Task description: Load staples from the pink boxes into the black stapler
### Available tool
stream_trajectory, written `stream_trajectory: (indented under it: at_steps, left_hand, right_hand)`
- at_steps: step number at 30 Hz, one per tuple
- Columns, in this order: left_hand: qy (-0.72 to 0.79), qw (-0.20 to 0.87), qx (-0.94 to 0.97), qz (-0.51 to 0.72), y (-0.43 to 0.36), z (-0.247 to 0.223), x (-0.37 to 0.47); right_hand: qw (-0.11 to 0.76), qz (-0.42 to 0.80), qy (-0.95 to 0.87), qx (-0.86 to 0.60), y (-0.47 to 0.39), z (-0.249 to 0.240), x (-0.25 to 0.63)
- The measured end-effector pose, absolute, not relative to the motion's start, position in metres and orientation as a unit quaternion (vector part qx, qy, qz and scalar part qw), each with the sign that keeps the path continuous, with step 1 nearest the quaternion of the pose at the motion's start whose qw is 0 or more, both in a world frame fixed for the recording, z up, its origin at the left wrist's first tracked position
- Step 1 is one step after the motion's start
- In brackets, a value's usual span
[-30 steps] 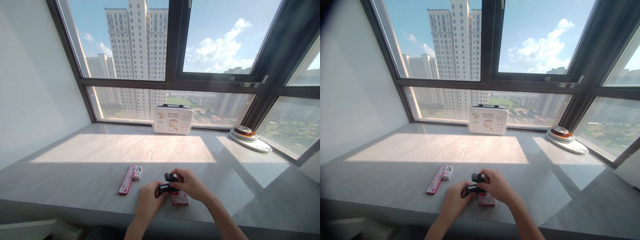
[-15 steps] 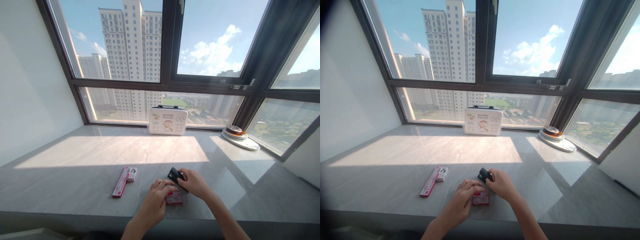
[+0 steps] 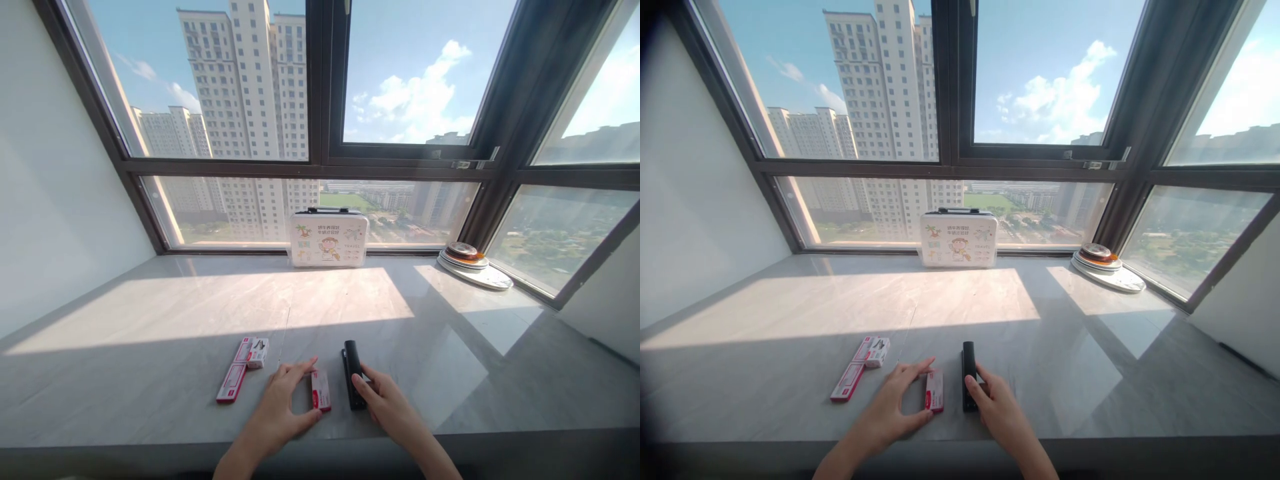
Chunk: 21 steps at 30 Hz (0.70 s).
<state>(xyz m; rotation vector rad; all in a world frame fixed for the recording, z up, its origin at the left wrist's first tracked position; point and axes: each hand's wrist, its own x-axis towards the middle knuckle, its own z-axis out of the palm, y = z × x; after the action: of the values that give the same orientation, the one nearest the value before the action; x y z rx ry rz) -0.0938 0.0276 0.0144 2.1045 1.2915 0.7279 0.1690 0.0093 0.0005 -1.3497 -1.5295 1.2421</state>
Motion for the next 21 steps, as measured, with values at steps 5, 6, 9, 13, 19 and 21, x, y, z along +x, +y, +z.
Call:
stream_trajectory:
  at_steps: [5, 6, 9, 13, 19, 21]
  left_hand:
    - [0.485, 0.287, 0.783, 0.262, 0.030, 0.008, -0.074]
    - [0.484, 0.289, 0.783, 0.263, 0.031, 0.009, -0.071]
    - [0.466, 0.293, 0.786, 0.281, 0.028, 0.012, -0.072]
    - [0.498, 0.186, 0.761, 0.371, 0.023, 0.012, -0.110]
    - [0.657, -0.055, 0.677, 0.327, 0.017, -0.018, -0.211]
    - [0.637, -0.048, 0.707, 0.304, 0.010, -0.025, -0.224]
  right_hand:
    - [0.378, 0.482, -0.601, -0.513, 0.012, 0.001, 0.144]
    - [0.378, 0.483, -0.599, -0.515, 0.013, 0.001, 0.142]
    - [0.381, 0.471, -0.595, -0.528, 0.013, -0.003, 0.142]
    - [0.398, 0.452, -0.575, -0.553, 0.011, -0.009, 0.144]
    - [0.393, 0.457, -0.560, -0.568, 0.011, -0.016, 0.146]
    - [0.383, 0.459, -0.562, -0.571, 0.012, -0.016, 0.146]
